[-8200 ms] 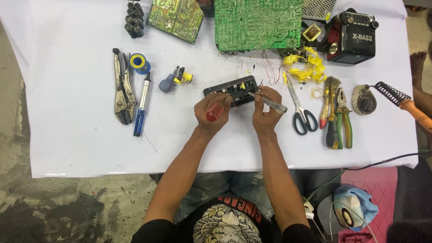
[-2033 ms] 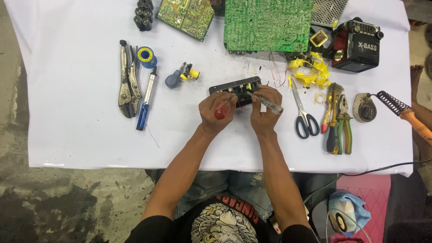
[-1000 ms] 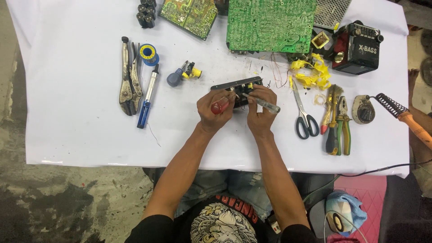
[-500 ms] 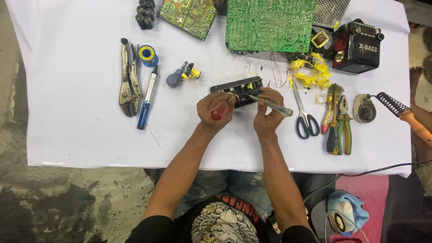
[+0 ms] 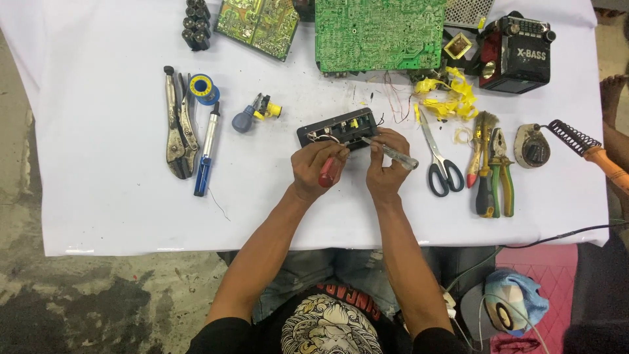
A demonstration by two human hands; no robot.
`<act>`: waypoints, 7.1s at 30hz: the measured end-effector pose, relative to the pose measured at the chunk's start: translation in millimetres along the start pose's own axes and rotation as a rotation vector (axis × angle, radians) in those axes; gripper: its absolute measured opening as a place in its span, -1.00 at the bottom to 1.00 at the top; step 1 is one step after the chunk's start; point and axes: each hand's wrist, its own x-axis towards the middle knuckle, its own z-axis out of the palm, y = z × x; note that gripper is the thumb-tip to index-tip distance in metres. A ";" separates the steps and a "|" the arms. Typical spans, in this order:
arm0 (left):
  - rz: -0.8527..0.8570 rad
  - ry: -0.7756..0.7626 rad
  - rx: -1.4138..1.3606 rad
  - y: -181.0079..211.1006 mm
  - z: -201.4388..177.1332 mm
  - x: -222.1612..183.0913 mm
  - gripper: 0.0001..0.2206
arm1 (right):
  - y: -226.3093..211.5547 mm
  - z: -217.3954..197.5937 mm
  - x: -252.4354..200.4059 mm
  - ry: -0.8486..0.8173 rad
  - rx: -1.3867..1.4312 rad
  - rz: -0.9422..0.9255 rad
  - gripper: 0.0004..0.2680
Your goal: A person uses a soldering iron and a screwdriver to repair or assemble connections on an electronic component at a workbench.
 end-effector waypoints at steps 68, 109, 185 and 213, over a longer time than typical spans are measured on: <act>-0.118 0.056 -0.084 2.9 -10.6 16.8 -0.89 | -0.1 -5.7 3.3 -0.045 -0.083 0.119 -0.86; -0.045 0.088 0.052 0.9 -1.9 10.5 -0.84 | -3.9 3.2 -9.7 0.020 0.041 0.227 -0.93; -0.113 0.066 0.036 -7.7 -0.3 4.1 -0.86 | 48.5 -7.5 22.2 -0.148 0.041 -0.020 -0.81; -0.122 0.106 -0.001 0.3 -2.1 16.2 -0.92 | 48.3 -2.1 18.9 -0.119 0.123 -0.072 -0.80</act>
